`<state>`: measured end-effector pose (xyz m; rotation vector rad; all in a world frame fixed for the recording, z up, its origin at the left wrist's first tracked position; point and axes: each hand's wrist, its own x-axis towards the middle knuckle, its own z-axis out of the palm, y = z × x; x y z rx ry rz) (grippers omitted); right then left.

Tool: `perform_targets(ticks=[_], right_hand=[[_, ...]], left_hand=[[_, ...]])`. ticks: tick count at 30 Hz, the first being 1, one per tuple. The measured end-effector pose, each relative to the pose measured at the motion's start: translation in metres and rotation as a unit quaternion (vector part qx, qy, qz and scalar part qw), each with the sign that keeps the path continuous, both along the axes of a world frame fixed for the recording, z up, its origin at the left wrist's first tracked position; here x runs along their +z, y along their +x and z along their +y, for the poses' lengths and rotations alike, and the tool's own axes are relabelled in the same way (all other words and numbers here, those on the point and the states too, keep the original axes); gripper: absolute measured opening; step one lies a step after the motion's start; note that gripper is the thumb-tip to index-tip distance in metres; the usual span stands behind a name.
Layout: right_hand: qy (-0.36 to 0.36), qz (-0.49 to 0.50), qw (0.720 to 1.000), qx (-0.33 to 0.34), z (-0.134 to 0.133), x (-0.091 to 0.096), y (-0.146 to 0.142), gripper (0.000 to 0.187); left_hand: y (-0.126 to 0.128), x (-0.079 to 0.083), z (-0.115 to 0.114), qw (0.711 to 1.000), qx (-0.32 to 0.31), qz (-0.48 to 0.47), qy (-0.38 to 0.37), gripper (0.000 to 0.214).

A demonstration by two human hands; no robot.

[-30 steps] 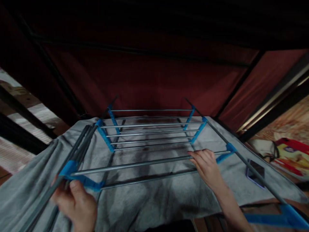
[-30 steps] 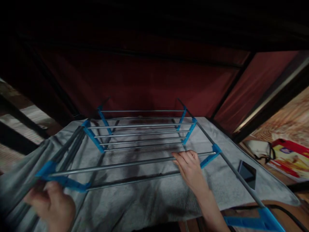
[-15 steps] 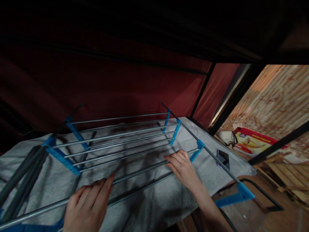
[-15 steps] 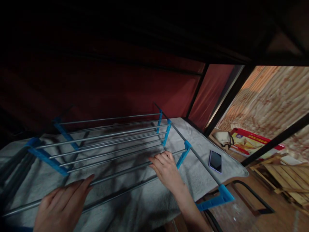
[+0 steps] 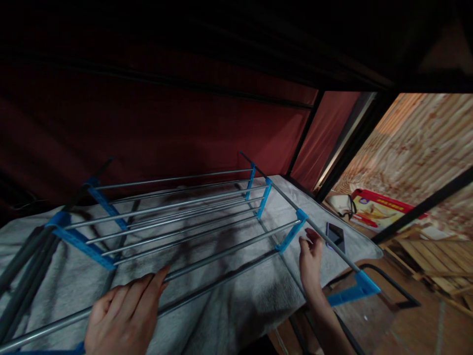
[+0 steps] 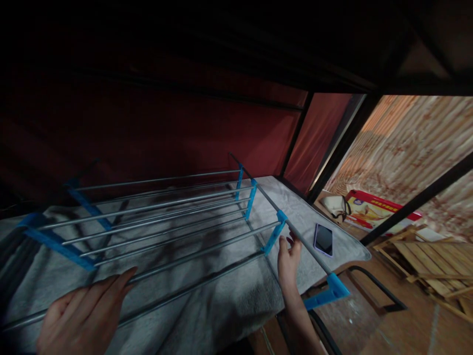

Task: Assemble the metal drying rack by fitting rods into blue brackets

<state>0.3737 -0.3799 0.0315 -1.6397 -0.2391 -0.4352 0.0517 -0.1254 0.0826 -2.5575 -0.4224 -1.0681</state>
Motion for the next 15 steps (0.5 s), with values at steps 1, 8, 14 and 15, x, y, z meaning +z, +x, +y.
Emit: perform_targets(ticks=[1, 8, 14, 15], right_hand=[[0.016, 0.01, 1.0, 0.01, 0.0, 0.001, 0.009, 0.05], [0.047, 0.018, 0.995, 0.082, 0.009, 0.007, 0.03, 0.055], [0.057, 0.021, 0.995, 0.083, 0.01, 0.006, 0.024, 0.052], [0.054, 0.021, 0.995, 0.083, 0.01, 0.006, 0.024, 0.052]], left_hand=[[0.0, 0.0, 0.0, 1.0, 0.001, 0.003, -0.002, 0.041], [-0.002, -0.004, 0.001, 1.0, 0.008, 0.009, -0.013, 0.046], [-0.007, -0.01, 0.007, 1.0, 0.011, 0.009, -0.028, 0.058], [-0.007, -0.011, 0.008, 0.999, 0.014, 0.008, -0.03, 0.059]])
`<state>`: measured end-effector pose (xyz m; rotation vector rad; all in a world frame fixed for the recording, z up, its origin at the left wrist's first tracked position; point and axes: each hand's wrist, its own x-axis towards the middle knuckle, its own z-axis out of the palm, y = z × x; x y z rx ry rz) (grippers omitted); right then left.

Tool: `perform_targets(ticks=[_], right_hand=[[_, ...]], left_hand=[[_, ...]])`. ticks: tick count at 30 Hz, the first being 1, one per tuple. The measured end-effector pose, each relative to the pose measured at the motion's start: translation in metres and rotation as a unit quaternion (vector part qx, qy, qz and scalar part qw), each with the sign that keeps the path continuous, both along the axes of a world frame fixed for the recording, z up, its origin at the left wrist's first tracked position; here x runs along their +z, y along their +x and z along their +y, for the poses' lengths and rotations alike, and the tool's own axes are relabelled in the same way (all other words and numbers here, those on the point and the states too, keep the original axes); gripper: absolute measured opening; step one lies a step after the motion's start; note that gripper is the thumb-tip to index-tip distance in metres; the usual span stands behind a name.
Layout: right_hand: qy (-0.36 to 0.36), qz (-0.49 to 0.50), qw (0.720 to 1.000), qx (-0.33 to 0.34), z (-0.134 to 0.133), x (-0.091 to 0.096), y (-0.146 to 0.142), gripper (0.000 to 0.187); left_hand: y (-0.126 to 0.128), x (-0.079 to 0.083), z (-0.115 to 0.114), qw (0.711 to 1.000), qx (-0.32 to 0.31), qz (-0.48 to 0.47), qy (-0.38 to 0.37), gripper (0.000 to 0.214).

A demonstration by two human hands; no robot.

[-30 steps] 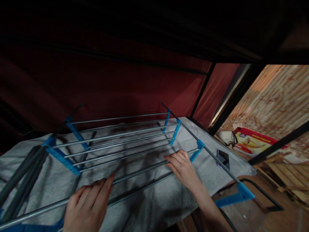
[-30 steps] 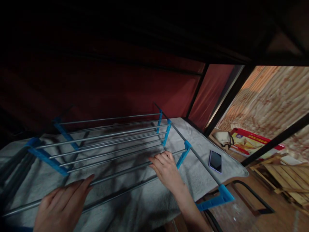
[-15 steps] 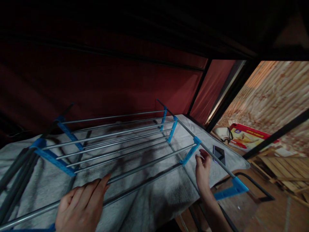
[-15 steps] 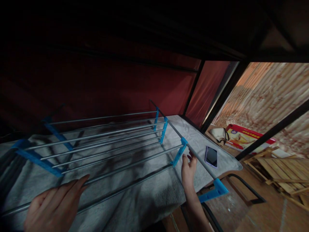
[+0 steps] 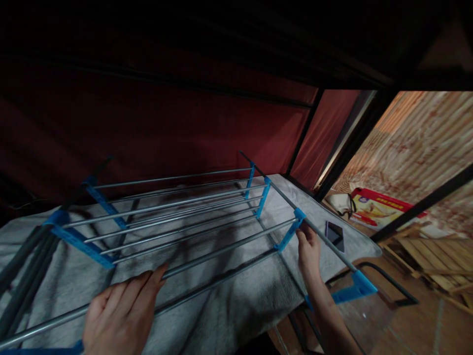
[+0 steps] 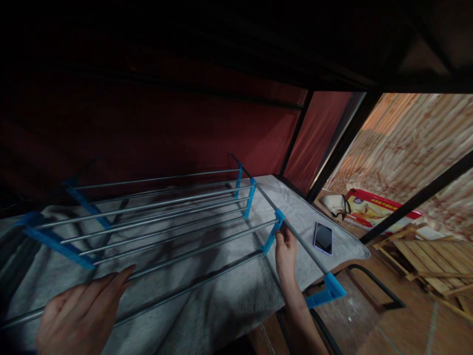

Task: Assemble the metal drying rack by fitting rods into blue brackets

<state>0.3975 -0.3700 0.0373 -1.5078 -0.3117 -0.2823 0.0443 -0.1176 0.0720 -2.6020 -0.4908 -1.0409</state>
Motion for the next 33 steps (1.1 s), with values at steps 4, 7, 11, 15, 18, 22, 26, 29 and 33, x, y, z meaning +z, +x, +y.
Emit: perform_targets(ticks=[4, 7, 11, 15, 18, 22, 26, 29, 33], right_hand=[[-0.004, -0.003, 1.0, 0.006, 0.002, 0.002, -0.003, 0.049], [0.003, -0.003, 1.0, 0.006, 0.005, 0.003, -0.006, 0.05], [0.019, 0.003, 1.0, 0.008, 0.008, 0.003, -0.008, 0.051], [0.021, 0.004, 1.0, 0.008, 0.009, 0.005, -0.009, 0.05], [0.021, 0.002, 1.0, 0.008, 0.009, 0.007, -0.01, 0.049], [0.019, 0.006, 1.0, 0.002, 0.009, 0.009, -0.01, 0.048], [0.012, 0.007, 1.0, -0.002, 0.009, 0.008, -0.01, 0.048], [0.014, 0.003, 1.0, -0.003, 0.009, 0.007, -0.01, 0.048], [0.018, -0.005, 1.0, 0.005, 0.008, 0.006, -0.011, 0.047]], left_hand=[[-0.004, -0.001, 0.002, 1.0, 0.006, -0.002, -0.008, 0.06], [-0.006, -0.001, 0.002, 1.0, 0.005, -0.007, -0.017, 0.057], [-0.008, 0.001, 0.001, 1.0, 0.009, -0.007, -0.017, 0.051], [-0.009, 0.003, 0.001, 1.0, 0.006, 0.001, -0.007, 0.047], [-0.008, 0.005, 0.001, 1.0, 0.004, -0.005, -0.001, 0.047], [-0.007, 0.006, 0.002, 1.0, 0.009, -0.002, 0.0, 0.052], [-0.008, 0.006, 0.004, 1.0, -0.004, -0.002, 0.0, 0.059], [-0.008, 0.006, 0.005, 1.0, 0.002, -0.001, -0.003, 0.061], [-0.008, 0.005, 0.004, 1.0, 0.016, 0.0, -0.003, 0.054]])
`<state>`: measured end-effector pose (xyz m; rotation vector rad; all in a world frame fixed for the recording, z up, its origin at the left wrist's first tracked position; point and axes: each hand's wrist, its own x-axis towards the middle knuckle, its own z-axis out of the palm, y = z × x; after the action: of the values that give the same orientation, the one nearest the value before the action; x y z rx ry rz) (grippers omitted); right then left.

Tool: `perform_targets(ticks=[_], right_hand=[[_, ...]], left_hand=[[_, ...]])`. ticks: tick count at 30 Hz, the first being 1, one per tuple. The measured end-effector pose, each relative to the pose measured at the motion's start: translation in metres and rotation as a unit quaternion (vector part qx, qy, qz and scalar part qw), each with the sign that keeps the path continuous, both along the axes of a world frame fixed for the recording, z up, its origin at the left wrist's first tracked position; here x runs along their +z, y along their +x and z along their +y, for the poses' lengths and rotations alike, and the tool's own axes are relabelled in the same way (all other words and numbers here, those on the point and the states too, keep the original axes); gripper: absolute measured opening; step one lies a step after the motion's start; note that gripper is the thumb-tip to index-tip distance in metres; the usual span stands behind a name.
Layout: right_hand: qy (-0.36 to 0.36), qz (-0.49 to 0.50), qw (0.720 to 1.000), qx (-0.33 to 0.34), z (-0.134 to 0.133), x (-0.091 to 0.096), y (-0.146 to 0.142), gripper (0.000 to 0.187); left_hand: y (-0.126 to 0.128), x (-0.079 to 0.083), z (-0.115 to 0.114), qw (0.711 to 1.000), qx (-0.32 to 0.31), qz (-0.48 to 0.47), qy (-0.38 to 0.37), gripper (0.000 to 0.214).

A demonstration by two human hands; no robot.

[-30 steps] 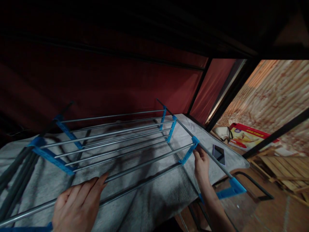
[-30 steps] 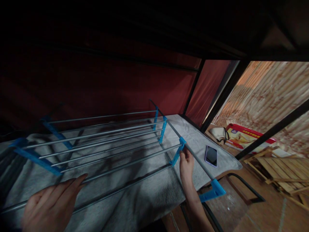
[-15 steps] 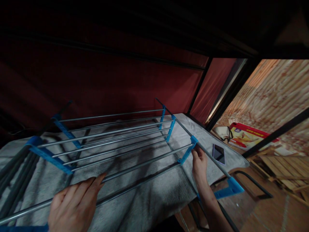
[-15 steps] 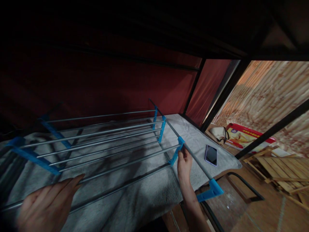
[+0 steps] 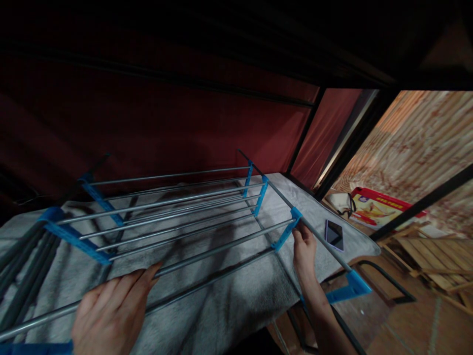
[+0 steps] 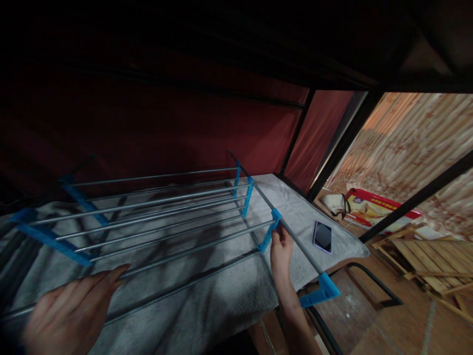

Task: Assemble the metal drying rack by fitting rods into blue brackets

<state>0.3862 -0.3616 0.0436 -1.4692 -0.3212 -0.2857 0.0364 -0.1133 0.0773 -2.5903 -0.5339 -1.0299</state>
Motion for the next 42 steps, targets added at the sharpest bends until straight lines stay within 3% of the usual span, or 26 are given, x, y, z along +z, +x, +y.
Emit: perform_targets(ticks=[20, 42], right_hand=[[-0.002, -0.004, 1.0, 0.015, -0.0009, 0.0027, 0.0004, 0.044], [-0.01, -0.009, 1.0, 0.015, -0.0015, 0.0038, -0.0004, 0.043]], left_hand=[[-0.0031, -0.0004, 0.0016, 1.0, -0.008, 0.008, 0.01, 0.043], [-0.0022, 0.0023, -0.0012, 1.0, 0.001, 0.015, -0.001, 0.048]])
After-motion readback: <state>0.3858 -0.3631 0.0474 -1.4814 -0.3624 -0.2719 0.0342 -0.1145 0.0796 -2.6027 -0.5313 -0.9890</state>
